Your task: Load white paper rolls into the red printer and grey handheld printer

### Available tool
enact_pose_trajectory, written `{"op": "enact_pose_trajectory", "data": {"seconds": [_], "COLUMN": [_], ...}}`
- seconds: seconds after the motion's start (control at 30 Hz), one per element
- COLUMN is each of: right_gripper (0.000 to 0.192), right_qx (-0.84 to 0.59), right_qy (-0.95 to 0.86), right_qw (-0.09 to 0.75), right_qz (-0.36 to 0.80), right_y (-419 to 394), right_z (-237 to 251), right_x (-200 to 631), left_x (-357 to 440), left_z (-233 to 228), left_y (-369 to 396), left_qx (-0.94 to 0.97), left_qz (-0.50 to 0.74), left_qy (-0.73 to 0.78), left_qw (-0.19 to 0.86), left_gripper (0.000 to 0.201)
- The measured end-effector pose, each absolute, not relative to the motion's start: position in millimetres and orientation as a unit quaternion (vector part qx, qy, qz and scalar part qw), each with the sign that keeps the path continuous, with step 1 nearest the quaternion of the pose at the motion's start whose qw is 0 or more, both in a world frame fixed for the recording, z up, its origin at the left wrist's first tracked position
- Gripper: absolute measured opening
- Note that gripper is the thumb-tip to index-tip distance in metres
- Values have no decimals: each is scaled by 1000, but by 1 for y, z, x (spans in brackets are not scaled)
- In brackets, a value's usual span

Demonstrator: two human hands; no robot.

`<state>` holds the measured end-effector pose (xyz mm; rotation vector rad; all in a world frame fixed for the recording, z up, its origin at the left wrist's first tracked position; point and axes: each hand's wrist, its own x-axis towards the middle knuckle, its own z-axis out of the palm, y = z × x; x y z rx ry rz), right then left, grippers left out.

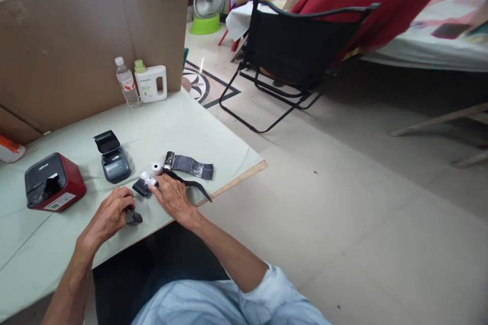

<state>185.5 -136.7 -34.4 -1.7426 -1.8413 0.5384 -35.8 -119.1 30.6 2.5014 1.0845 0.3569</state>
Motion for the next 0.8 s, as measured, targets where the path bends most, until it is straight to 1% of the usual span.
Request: {"op": "enact_pose_trajectory", "data": {"seconds": [0.13,0.23,0.3,0.37,0.5,0.63,0.8], "right_gripper": [15,12,13,16,28,37,40], "right_qx": [-631,-610,-584,-552,-476,-415,-378], "right_qy": [-681,-649,-611,-559,-439,-374,-349], "right_qw": [309,390,452,503,578,606,606], "right_qz": [206,234,284,359,497,566,606], "right_y": [-135,-140,-144,-146,-144,-140,-143], "right_z": [-35,-37,-40,-43,-47,-43,-31], "right_x": [183,187,191,193,193,198,205], "left_x": [-35,-34,-34,-32,-22,-16,-13], "left_z": [28,29,29,28,23,22,40], "left_y": [-121,-122,-122,-121,-116,-111,-109], "left_qx": [885,884,887,892,896,900,874], "left_qz": [159,165,159,154,156,162,215], "left_qy": [398,398,391,383,375,364,401], "left_qw": [184,182,185,184,178,179,173], "left_gripper": [37,34,33,32,31,38,44]}}
